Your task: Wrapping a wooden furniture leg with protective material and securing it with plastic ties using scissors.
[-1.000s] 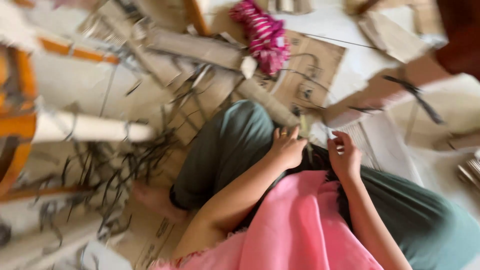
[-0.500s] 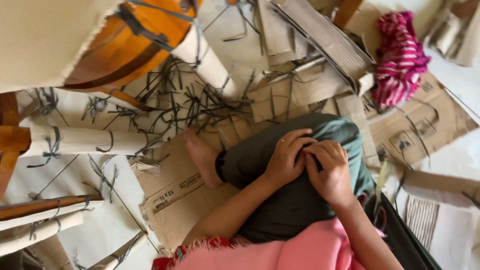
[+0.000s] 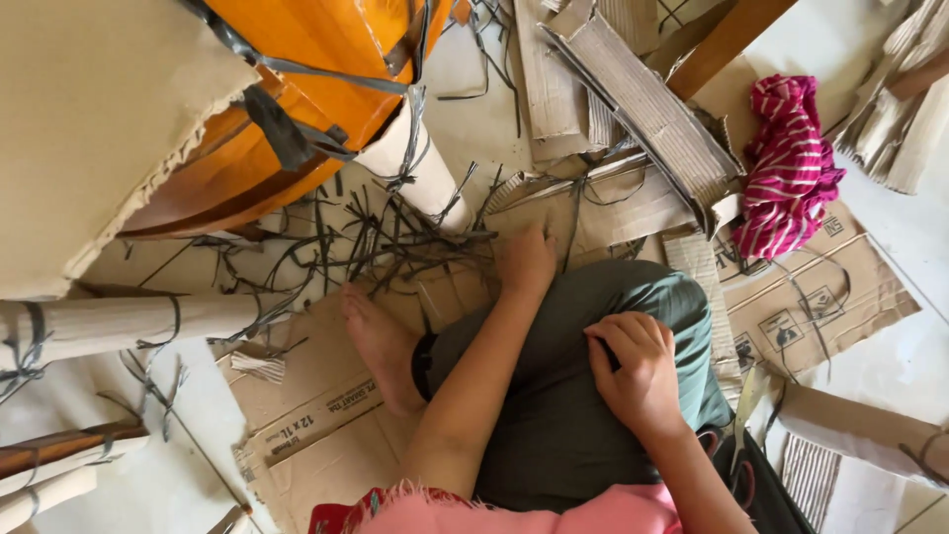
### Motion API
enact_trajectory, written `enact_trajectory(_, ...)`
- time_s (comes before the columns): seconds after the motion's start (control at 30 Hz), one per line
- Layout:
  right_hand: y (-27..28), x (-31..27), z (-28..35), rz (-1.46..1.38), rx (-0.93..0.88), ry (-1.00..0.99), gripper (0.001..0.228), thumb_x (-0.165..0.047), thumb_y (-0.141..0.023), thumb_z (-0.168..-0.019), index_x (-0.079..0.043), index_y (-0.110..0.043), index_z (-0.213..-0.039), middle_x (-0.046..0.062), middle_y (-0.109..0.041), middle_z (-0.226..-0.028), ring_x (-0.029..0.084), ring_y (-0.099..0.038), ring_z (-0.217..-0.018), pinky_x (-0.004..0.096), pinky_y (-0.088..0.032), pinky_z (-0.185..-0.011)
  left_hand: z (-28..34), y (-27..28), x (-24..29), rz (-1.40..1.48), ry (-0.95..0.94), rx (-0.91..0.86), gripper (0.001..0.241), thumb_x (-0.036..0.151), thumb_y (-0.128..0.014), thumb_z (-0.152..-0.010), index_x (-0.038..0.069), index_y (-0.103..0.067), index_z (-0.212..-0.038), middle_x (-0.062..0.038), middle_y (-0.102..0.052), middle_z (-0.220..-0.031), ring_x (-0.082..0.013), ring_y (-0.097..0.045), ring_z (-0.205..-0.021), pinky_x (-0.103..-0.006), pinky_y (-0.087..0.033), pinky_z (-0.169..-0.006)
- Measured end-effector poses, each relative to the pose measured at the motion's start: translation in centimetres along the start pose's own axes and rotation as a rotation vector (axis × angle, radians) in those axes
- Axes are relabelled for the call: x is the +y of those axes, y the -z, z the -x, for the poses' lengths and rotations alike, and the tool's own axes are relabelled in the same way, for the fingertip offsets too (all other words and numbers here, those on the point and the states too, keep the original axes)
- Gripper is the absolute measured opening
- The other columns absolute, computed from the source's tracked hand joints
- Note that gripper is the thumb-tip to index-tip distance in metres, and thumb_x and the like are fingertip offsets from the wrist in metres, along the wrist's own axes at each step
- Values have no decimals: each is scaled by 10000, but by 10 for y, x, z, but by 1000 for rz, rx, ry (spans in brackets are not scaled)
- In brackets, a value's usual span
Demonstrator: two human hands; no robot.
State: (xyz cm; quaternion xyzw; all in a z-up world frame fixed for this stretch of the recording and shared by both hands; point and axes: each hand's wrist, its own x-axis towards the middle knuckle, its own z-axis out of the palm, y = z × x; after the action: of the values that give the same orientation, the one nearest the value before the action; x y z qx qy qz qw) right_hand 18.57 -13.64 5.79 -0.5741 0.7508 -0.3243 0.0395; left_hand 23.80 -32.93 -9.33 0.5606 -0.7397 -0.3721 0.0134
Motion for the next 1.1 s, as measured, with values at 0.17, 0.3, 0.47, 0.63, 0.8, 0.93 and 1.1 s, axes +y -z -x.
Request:
enact_trajectory(0.17,1,-4,-2,-21,49,-25,146,-87,-764,-843,-143,-760,-978,26,-727,-929,260,-693,-1003,393,-474,-932,35,27,13,540,-194,32,197,247,-586,-1032,148,-751,-1067,-78,-775,-849,-232,-769,-792,-329,-603,-662)
enact_trajectory(0.3,0,-3,2,-243,166,-190,763,-17,-793,-813,14,-445,-1491,238,-521,-1406,333,-695,-977,473,-528,-918,99,67,63,1151,-222,-137,274,268,-536,-1081,99,-752,-1080,-182,-772,-983,-228,-764,-806,-314,-621,-677)
enact_trajectory(0.47,8,1,7,-400,39,-293,524,-71,-824,-777,-13,-478,-1165,245,-598,-821,328,-598,-774,469,-470,-789,170,80,104,1418,-397,-226,247,163,-561,-1084,-31,-714,-1093,-274,-729,-1060,-353,-725,-931,-447,-622,-755)
enact_trajectory(0.63,11,55,69,-595,82,-253,192,-11,-711,-867,-57,-703,-681,39,-578,-564,121,-467,-545,297,-461,-551,202,68,117,1397,-622,-172,155,81,-585,-1069,-24,-698,-1071,-223,-751,-1061,-316,-751,-894,-367,-621,-674)
enact_trajectory(0.8,95,22,93,-904,-15,-584,442,-371,-564,-1024,50,-698,-1008,-32,-333,-553,77,-278,-500,251,-224,-474,199,64,118,1341,-475,-297,414,356,-551,-1047,-44,-642,-1102,-239,-730,-1009,-342,-767,-903,-370,-648,-806)
enact_trajectory(0.93,101,38,118,-880,189,-608,485,-230,-405,-1142,62,-702,-894,0,-373,-487,100,-332,-443,223,-360,-450,204,27,132,1265,-579,-228,243,139,-547,-1084,-34,-717,-1088,-238,-758,-954,-290,-751,-904,-399,-633,-811)
enact_trajectory(1.1,99,37,105,-458,290,-683,222,-135,-585,-1053,-18,-686,-1213,97,-591,-679,176,-556,-633,329,-479,-620,202,9,127,736,-878,37,108,113,-745,-937,175,-773,-1021,-14,-787,-983,-193,-755,-1008,-347,-592,-953)
